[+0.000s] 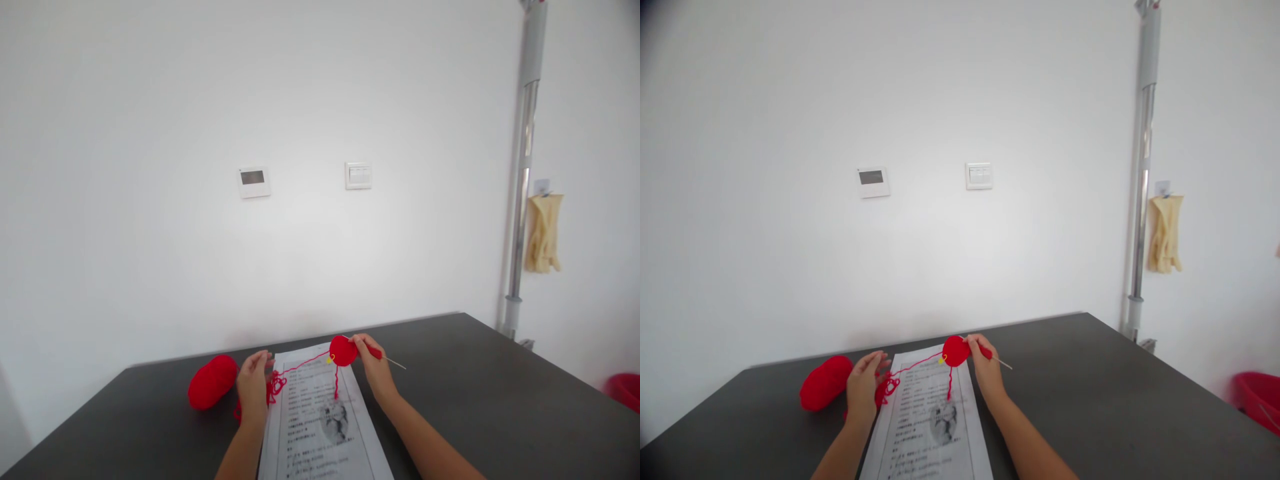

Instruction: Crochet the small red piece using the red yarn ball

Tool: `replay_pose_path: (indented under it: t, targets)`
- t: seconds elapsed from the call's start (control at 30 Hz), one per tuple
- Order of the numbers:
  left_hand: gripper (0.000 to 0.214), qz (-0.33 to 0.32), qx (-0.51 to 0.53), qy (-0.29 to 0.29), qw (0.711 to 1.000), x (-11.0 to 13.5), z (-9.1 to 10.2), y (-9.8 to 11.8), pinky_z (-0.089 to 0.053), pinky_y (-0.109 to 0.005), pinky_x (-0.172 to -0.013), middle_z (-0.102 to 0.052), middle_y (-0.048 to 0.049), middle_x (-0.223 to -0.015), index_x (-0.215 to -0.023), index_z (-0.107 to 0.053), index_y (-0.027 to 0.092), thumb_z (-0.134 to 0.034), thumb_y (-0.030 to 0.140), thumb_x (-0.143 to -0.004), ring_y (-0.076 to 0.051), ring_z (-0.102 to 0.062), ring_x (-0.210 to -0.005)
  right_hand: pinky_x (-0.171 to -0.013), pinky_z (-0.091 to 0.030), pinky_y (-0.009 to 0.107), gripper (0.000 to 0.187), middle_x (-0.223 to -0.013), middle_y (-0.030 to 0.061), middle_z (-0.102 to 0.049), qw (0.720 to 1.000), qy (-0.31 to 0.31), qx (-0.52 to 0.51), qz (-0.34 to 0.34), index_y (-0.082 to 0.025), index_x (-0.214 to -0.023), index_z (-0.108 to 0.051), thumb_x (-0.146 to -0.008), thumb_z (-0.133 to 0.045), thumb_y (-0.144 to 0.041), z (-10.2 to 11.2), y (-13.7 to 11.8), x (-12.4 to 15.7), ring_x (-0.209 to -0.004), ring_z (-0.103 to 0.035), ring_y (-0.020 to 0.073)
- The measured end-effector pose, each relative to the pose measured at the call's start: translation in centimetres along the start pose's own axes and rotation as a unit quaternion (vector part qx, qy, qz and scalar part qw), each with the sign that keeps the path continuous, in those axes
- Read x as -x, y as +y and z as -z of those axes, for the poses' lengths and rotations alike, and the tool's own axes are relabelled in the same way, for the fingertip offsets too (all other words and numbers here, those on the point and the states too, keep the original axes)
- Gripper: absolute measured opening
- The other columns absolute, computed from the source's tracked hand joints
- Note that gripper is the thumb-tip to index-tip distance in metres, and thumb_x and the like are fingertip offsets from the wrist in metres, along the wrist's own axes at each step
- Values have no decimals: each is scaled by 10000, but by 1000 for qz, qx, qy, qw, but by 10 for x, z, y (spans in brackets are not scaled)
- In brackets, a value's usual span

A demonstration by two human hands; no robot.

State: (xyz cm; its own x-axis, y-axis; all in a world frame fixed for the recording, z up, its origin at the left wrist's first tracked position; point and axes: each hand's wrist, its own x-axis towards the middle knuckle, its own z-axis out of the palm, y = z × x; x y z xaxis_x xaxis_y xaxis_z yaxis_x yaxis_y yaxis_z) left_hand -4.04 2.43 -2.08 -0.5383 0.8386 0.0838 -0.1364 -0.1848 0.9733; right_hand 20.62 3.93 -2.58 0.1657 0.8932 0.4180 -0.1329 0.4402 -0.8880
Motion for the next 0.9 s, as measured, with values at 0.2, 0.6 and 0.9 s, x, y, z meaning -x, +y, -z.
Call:
replay_pose_path:
  t: [0.2, 0.6, 0.9]
  targets:
    - [225, -41, 38, -44, 997, 20, -18, 8, -454, -315, -817, -653, -43, -933, -852, -664, 206, -720, 289, -650, -247, -578, -974, -596, -419, 267, 474, -602, 18, -600, 996, -84, -20, -25, -148, -668, -655, -740, -597, -612, -2, -4, 3, -593, -537, 166]
    - [295, 186, 223, -194, 937, 48, -46, -3, -525, -300, -669, -666, -77, -848, -940, -658, 139, -562, 403, -849, -161, -635, -672, -598, -412, 244, 406, -618, -2, -573, 975, -219, -21, -24, -153, -668, -642, -783, -594, -539, -27, -4, 25, -586, -512, 131]
    - [380, 230, 346, -259, 872, 50, -34, 24, -519, -194, -542, -676, -119, -1005, -1224, -549, 161, -362, 338, -945, -128, -650, -719, -602, -415, 243, 358, -596, -10, -570, 972, -229, 42, 7, -164, -651, -600, -839, -536, -461, -34, -1, 36, -584, -523, 130]
